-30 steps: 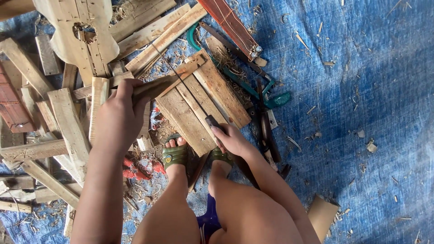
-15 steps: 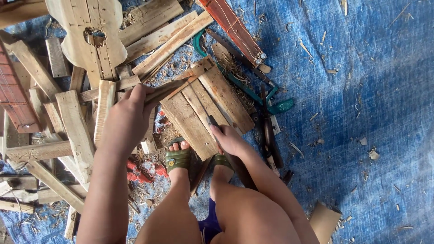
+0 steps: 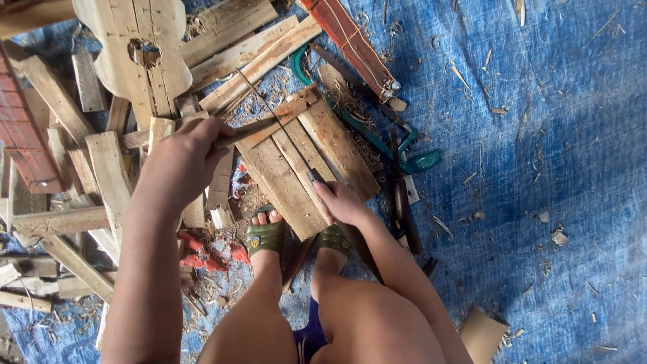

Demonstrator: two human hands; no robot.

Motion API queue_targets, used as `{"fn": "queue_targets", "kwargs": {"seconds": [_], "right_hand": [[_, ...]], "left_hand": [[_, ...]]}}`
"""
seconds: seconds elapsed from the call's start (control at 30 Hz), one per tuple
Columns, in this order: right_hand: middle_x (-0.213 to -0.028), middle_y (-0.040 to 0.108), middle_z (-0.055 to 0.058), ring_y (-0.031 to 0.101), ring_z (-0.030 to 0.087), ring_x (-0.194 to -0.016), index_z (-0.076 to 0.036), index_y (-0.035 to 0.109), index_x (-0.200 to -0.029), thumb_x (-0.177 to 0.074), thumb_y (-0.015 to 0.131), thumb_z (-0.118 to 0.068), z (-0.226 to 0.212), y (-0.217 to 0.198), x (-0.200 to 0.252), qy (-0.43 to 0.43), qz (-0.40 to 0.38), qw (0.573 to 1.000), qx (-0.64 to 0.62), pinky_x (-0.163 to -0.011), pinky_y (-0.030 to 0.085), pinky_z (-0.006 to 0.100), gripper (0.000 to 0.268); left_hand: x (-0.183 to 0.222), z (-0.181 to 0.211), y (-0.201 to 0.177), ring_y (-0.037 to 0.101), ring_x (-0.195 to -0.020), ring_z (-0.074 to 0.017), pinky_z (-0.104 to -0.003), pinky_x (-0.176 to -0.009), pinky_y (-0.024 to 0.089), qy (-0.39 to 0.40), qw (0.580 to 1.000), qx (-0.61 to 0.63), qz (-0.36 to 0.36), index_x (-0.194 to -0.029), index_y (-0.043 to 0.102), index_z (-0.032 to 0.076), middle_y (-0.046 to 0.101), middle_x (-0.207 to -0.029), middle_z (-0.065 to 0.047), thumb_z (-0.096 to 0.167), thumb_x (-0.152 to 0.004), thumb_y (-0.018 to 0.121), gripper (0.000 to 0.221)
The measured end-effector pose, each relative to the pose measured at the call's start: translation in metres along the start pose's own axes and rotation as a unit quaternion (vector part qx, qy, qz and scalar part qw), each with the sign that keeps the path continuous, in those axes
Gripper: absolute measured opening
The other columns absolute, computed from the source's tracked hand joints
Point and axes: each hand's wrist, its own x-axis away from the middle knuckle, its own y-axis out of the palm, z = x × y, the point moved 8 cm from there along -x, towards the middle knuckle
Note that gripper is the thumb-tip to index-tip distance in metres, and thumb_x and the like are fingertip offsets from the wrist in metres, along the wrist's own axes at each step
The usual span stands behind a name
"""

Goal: Shaping and smoothing a wooden block using a hand scraper while sitting on a workshop floor.

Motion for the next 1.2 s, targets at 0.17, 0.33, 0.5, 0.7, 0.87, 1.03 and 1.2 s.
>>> {"fn": "queue_targets", "kwargs": {"seconds": [0.17, 0.33, 0.5, 0.7, 0.87, 1.03, 1.2], "right_hand": [[-0.055, 0.063, 0.013, 0.066, 0.024, -0.044, 0.001, 0.060, -0.094, -0.105, 0.041, -0.051, -0.032, 0.003, 0.026, 0.017, -0.007, 1.000, -0.013, -0.045, 0.057, 0.034, 0.056], [-0.060, 0.064, 0.013, 0.068, 0.024, -0.048, 0.003, 0.061, -0.103, -0.106, 0.040, -0.048, 0.003, 0.005, 0.002, 0.014, 0.005, 1.000, -0.013, -0.046, 0.058, 0.034, 0.056], [-0.046, 0.061, 0.007, 0.068, 0.023, -0.045, -0.004, 0.063, -0.087, -0.104, 0.040, -0.057, -0.027, -0.003, 0.011, 0.022, 0.000, 1.000, 0.015, -0.049, 0.056, 0.033, 0.060], [-0.049, 0.062, 0.007, 0.069, 0.024, -0.048, -0.006, 0.062, -0.087, -0.103, 0.036, -0.063, -0.025, -0.004, 0.007, 0.025, -0.015, 0.999, 0.036, -0.055, 0.056, 0.034, 0.064], [-0.043, 0.059, 0.008, 0.066, 0.024, -0.048, -0.009, 0.061, -0.062, -0.103, 0.035, -0.059, -0.042, -0.001, 0.017, 0.005, -0.005, 1.000, 0.025, -0.059, 0.053, 0.032, 0.070], [-0.046, 0.059, 0.011, 0.066, 0.024, -0.046, -0.005, 0.059, -0.077, -0.104, 0.037, -0.055, -0.033, -0.001, 0.010, -0.004, -0.006, 1.000, -0.011, -0.055, 0.053, 0.033, 0.061], [-0.047, 0.059, 0.012, 0.065, 0.024, -0.043, -0.002, 0.060, -0.084, -0.103, 0.040, -0.060, -0.021, 0.003, -0.004, 0.000, -0.002, 0.999, -0.045, -0.047, 0.052, 0.032, 0.064]], "left_hand": [[-0.003, 0.000, -0.006, 0.073, -0.085, -0.0459, -0.056, -0.076, 0.061, -0.012, 1.000, 0.023, -0.007, -0.121, 0.062, 0.014, 0.070, -0.100, -0.017, 0.020, -0.094, 0.073, 0.030], [-0.010, 0.009, -0.004, 0.072, -0.084, -0.0470, -0.058, -0.075, 0.061, 0.010, 1.000, -0.004, -0.007, -0.118, 0.061, 0.014, 0.069, -0.097, -0.017, 0.020, -0.094, 0.074, 0.028], [-0.019, 0.022, -0.008, 0.076, -0.082, -0.0364, -0.048, -0.075, 0.063, 0.028, 0.999, -0.041, -0.020, -0.115, 0.063, 0.017, 0.072, -0.091, -0.008, 0.024, -0.095, 0.074, 0.024], [-0.017, 0.012, -0.005, 0.076, -0.080, -0.0360, -0.047, -0.071, 0.063, 0.022, 0.999, -0.029, -0.033, -0.114, 0.065, 0.013, 0.072, -0.088, -0.010, 0.020, -0.093, 0.076, 0.024], [-0.019, 0.022, -0.012, 0.075, -0.082, -0.0394, -0.052, -0.071, 0.062, 0.013, 0.999, -0.026, -0.028, -0.115, 0.064, 0.014, 0.072, -0.090, -0.012, 0.022, -0.093, 0.076, 0.026], [-0.027, 0.025, -0.012, 0.074, -0.082, -0.0399, -0.054, -0.071, 0.062, 0.014, 0.999, -0.036, -0.027, -0.116, 0.062, 0.016, 0.071, -0.091, -0.011, 0.027, -0.095, 0.075, 0.027], [-0.029, 0.014, 0.002, 0.075, -0.076, -0.0350, -0.050, -0.069, 0.061, -0.037, 0.995, -0.089, 0.013, -0.121, 0.058, 0.028, 0.071, -0.091, -0.006, 0.038, -0.095, 0.073, 0.031]]}}
